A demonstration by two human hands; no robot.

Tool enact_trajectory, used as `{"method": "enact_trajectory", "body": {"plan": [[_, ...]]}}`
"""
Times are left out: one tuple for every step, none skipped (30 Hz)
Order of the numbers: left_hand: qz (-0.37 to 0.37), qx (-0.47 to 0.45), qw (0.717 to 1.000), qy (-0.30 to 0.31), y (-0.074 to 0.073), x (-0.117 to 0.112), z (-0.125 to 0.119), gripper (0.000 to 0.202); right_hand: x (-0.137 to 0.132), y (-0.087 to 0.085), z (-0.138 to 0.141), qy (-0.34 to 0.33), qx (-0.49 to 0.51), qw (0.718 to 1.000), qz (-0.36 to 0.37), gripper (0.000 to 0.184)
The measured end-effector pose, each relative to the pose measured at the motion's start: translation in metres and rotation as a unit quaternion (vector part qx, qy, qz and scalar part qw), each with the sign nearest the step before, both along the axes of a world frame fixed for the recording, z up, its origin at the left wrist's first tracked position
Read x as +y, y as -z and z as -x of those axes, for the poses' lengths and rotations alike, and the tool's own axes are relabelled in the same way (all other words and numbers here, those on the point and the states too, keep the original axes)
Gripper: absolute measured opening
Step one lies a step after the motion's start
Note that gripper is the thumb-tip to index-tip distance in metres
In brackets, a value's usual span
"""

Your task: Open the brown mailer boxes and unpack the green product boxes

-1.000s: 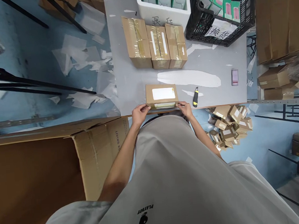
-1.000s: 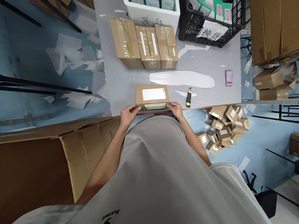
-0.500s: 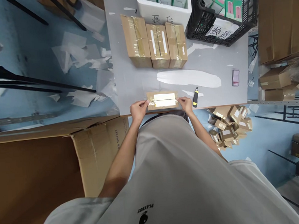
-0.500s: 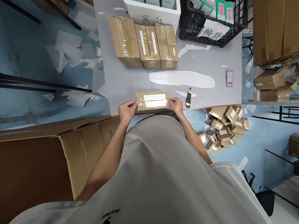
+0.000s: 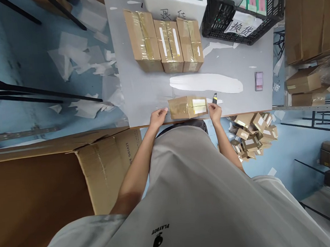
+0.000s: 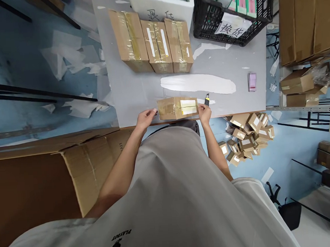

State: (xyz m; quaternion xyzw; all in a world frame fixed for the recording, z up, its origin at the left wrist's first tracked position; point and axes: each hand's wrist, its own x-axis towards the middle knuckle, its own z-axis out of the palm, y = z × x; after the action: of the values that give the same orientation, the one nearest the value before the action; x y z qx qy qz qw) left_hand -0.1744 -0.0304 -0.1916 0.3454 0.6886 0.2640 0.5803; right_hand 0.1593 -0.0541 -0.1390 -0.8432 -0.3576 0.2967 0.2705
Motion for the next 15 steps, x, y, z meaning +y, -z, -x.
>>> {"method": "enact_trajectory", "body": {"plan": [[0.001,-0.020,1.000,0.011,-0.002,0.000,-0.005,0.045,-0.002,-0.005,0.001,-0.009,0.000,1.000,-0.018,0.042],[-0.001,-0.033,0.999,0.019,-0.004,-0.001,-0.010,0.048,-0.004,-0.011,0.005,-0.025,0.005,0.999,-0.036,0.047],[-0.004,-0.040,0.999,0.023,-0.007,0.000,-0.014,0.049,-0.007,-0.018,0.010,-0.045,0.014,0.998,-0.051,0.053],[-0.005,-0.043,0.999,0.024,-0.010,0.000,-0.017,0.050,-0.008,-0.024,0.017,-0.066,0.024,0.996,-0.062,0.058],[-0.003,-0.045,0.999,0.023,-0.013,0.001,-0.020,0.049,-0.010,-0.030,0.025,-0.085,0.033,0.994,-0.068,0.061],[0.000,-0.047,0.999,0.022,-0.016,0.002,-0.022,0.048,-0.011,-0.035,0.034,-0.099,0.039,0.992,-0.071,0.064],[0.005,-0.048,0.999,0.021,-0.019,0.003,-0.024,0.047,-0.011,-0.039,0.042,-0.108,0.042,0.991,-0.073,0.065],[0.007,-0.045,0.999,0.020,-0.023,0.004,-0.024,0.045,-0.011,-0.043,0.050,-0.113,0.043,0.990,-0.074,0.066],[0.005,-0.040,0.999,0.021,-0.028,0.004,-0.024,0.043,-0.011,-0.045,0.056,-0.115,0.042,0.990,-0.075,0.067],[-0.003,-0.034,0.999,0.022,-0.033,0.003,-0.022,0.042,-0.010,-0.047,0.061,-0.118,0.043,0.989,-0.074,0.068],[-0.015,-0.027,0.999,0.021,-0.038,0.002,-0.018,0.041,-0.009,-0.047,0.065,-0.122,0.048,0.989,-0.072,0.070],[-0.031,-0.019,0.999,0.018,-0.043,0.000,-0.014,0.041,-0.008,-0.047,0.068,-0.130,0.055,0.988,-0.068,0.071],[-0.049,-0.008,0.999,0.015,-0.049,-0.002,-0.008,0.041,-0.006,-0.045,0.071,-0.140,0.065,0.986,-0.061,0.072],[-0.067,0.010,0.998,0.013,-0.054,-0.003,-0.003,0.042,-0.005,-0.042,0.073,-0.151,0.077,0.984,-0.053,0.073],[-0.082,0.035,0.996,0.012,-0.058,-0.005,0.004,0.043,-0.004,-0.039,0.077,-0.160,0.088,0.982,-0.045,0.074]]}}
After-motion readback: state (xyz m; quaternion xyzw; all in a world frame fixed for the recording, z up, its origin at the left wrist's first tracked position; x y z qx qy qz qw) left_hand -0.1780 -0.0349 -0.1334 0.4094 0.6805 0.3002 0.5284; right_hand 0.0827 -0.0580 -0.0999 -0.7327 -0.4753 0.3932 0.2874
